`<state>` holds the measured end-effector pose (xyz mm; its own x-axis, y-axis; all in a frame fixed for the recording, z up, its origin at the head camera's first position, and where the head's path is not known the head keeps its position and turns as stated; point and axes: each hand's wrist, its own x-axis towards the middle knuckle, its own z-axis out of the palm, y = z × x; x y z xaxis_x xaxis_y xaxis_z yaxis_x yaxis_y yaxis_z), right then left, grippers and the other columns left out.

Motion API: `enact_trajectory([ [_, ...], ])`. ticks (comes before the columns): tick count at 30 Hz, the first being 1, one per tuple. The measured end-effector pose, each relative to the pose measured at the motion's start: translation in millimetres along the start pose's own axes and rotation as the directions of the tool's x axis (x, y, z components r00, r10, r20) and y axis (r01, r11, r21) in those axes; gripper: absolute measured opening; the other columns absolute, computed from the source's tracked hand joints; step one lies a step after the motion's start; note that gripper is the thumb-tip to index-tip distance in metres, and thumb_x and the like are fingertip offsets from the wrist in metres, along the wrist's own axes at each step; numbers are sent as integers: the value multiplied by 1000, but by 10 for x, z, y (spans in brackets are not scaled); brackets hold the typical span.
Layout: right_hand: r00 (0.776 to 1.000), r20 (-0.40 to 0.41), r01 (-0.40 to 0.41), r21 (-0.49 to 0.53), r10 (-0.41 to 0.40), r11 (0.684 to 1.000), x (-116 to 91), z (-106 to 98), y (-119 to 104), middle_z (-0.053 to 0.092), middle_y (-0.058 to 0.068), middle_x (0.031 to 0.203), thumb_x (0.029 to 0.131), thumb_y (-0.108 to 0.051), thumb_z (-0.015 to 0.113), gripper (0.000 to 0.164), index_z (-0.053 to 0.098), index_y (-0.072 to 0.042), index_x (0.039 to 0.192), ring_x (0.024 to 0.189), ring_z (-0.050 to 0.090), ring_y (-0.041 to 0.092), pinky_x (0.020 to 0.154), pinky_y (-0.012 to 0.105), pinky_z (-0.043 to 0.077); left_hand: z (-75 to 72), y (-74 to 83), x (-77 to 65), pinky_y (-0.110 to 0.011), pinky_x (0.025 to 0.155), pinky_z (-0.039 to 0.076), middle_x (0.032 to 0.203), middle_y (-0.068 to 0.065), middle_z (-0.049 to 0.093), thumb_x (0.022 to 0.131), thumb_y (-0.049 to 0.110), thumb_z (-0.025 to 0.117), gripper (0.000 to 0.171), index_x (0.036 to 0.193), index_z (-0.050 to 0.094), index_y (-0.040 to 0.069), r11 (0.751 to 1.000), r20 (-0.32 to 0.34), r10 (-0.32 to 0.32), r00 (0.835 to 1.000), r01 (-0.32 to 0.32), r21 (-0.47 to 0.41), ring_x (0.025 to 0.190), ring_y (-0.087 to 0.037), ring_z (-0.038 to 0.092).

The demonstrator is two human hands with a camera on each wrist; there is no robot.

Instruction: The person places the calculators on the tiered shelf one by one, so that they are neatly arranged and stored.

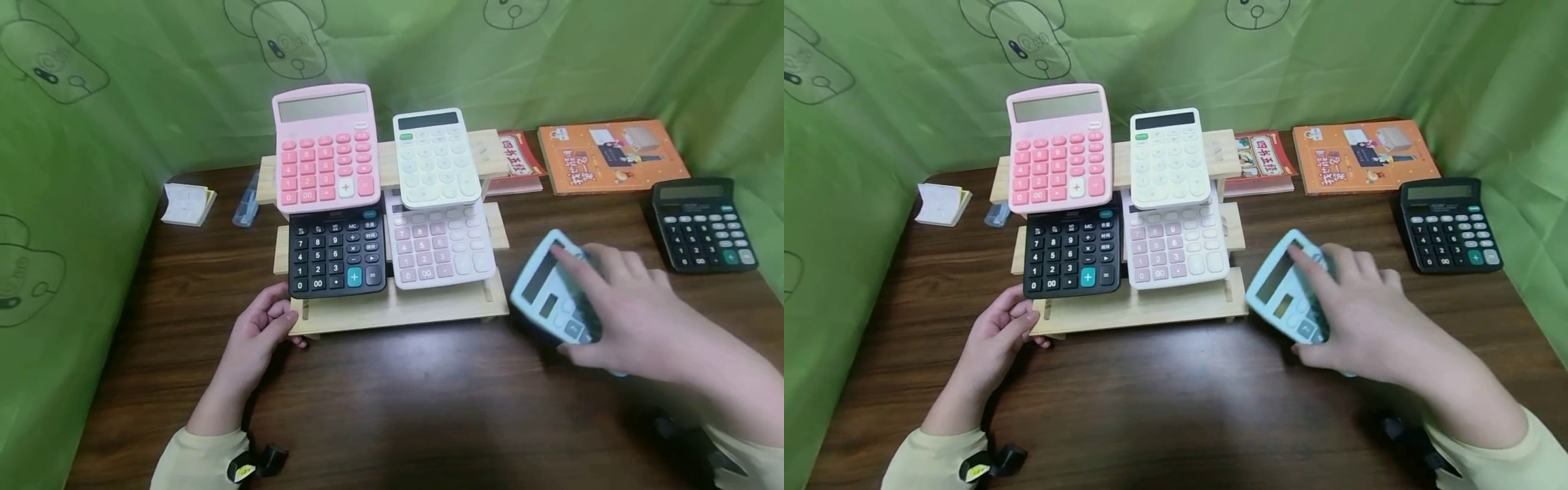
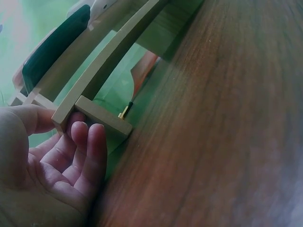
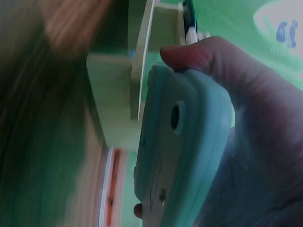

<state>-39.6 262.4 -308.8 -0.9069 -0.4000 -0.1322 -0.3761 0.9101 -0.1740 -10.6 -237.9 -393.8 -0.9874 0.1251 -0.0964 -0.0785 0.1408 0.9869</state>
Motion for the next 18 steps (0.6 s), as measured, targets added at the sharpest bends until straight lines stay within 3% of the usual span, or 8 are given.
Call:
enact_trajectory([
  [4,991,82,107,1,-107,994,81,-4,-266,26,20,148,55,-65,82,128,10,-32,156,124,33,38,91,63,35,-5,-13,-9,-39,63,59,90,-19,61,101,12,51,42,141,39,6,1000,6,7,1000,-7,-1,66,-29,63],
  [10,946,76,315,36,-317,949,144,49,-536,23,12,153,56,-62,81,124,10,-35,155,130,29,30,96,55,34,-18,-18,-33,-39,62,59,90,-20,61,101,11,51,41,140,40,6,1000,-3,15,1000,-15,-14,65,-27,62],
  [14,927,27,373,13,-374,928,215,150,-617,22,13,153,60,-61,80,121,12,-32,156,133,26,30,99,53,30,-9,-28,-29,-39,62,59,91,-21,60,101,10,51,41,140,40,5,999,8,20,1000,-20,-26,65,-28,62],
  [18,923,-32,383,-3,-383,924,217,300,-670,23,15,153,66,-70,72,113,16,-30,156,134,25,32,100,54,28,1,-26,-16,-39,61,58,92,-20,61,100,10,52,42,140,40,3,999,0,16,1000,-16,-32,65,-29,62],
])
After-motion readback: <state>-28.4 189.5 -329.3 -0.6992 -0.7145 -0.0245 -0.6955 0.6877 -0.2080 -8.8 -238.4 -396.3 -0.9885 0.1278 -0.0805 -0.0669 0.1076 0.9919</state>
